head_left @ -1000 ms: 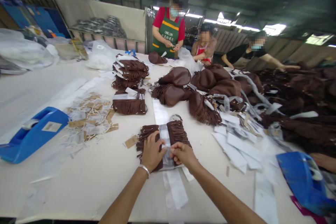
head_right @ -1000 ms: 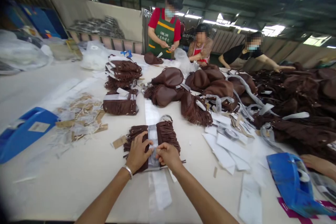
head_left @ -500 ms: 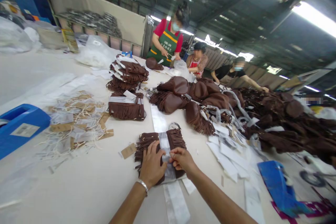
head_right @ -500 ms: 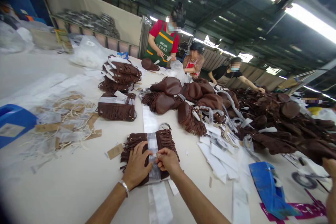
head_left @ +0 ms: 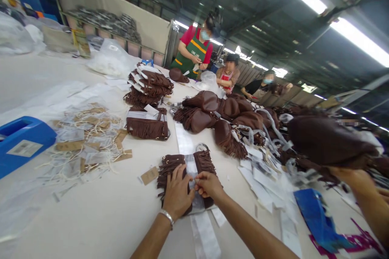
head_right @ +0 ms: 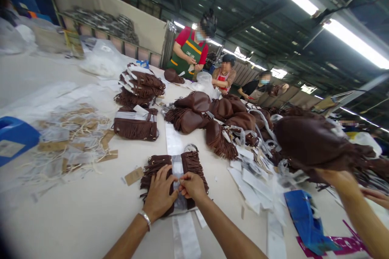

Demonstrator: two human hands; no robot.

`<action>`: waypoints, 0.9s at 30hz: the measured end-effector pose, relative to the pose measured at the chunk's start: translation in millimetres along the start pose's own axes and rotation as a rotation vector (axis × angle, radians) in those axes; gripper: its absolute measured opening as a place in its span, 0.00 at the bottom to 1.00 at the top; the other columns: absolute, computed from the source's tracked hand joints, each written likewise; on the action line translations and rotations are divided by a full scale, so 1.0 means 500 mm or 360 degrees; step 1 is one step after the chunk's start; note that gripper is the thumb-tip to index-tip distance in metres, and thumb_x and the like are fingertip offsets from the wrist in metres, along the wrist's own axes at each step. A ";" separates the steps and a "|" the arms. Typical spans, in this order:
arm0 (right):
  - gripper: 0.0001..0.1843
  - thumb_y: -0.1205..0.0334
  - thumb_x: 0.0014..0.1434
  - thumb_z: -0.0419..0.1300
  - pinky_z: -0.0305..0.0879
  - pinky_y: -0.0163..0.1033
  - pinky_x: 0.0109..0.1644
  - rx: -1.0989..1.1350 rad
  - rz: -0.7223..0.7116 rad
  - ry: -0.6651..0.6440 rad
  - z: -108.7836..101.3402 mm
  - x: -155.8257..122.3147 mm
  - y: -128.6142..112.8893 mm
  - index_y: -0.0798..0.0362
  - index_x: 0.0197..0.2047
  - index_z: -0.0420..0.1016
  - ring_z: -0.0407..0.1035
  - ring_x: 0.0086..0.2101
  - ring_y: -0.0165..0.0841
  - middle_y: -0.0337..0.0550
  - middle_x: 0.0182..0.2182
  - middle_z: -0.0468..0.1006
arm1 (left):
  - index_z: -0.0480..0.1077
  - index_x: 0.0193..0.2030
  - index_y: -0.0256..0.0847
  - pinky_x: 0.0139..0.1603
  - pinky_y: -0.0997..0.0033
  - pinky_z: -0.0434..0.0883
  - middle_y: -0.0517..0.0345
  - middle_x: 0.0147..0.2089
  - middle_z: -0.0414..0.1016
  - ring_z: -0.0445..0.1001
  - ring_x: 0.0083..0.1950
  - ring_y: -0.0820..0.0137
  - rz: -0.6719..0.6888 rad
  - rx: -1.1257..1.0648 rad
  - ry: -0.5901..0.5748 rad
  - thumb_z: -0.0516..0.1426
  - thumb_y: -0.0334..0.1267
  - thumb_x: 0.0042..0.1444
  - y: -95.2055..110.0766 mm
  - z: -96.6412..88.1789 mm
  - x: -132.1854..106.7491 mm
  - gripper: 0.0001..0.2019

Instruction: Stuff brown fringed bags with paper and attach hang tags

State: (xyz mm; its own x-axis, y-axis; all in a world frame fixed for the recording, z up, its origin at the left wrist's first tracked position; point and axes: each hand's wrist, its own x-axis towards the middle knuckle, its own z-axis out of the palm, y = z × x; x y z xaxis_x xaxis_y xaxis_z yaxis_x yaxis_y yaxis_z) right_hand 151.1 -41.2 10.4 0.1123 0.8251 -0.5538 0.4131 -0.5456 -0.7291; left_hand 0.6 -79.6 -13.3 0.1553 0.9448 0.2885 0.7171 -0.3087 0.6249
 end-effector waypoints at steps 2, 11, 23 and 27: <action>0.02 0.67 0.56 0.59 0.52 0.25 0.16 -0.0054 0.0017 0.0013 0.003 0.004 -0.001 0.54 0.34 0.67 0.62 0.13 0.22 0.32 0.17 0.73 | 0.69 0.42 0.45 0.66 0.46 0.53 0.51 0.67 0.58 0.49 0.71 0.56 0.0003 -0.0003 0.0002 0.57 0.35 0.52 -0.002 0.001 0.000 0.09; 0.03 0.68 0.57 0.60 0.54 0.24 0.15 -0.0270 0.0036 0.0078 0.015 0.024 0.004 0.54 0.33 0.68 0.64 0.13 0.23 0.32 0.16 0.72 | 0.69 0.42 0.44 0.66 0.46 0.53 0.50 0.68 0.58 0.48 0.71 0.56 0.0001 -0.0006 -0.0022 0.57 0.36 0.53 -0.004 0.002 0.000 0.08; 0.09 0.66 0.50 0.67 0.55 0.27 0.14 -0.0516 0.0097 0.0143 0.030 0.020 -0.025 0.55 0.32 0.70 0.61 0.10 0.26 0.32 0.10 0.68 | 0.69 0.42 0.42 0.66 0.46 0.52 0.48 0.68 0.58 0.48 0.71 0.57 0.0002 0.0005 -0.0027 0.56 0.35 0.54 -0.004 0.001 -0.005 0.08; 0.09 0.64 0.49 0.67 0.56 0.29 0.13 -0.0547 0.0089 0.0108 0.032 0.008 -0.046 0.55 0.26 0.71 0.61 0.10 0.28 0.36 0.09 0.68 | 0.69 0.41 0.41 0.67 0.46 0.51 0.48 0.68 0.58 0.47 0.71 0.57 0.0012 0.0000 -0.0032 0.56 0.36 0.54 0.001 -0.005 -0.008 0.07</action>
State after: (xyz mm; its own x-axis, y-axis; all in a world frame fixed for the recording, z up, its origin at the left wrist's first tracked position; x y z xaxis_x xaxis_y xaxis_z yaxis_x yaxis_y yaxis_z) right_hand 127.5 -27.5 18.6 0.1984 0.8095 -0.5526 0.6833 -0.5185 -0.5141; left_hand -1.4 -84.0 -12.6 0.1745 0.9445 0.2784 0.7159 -0.3158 0.6227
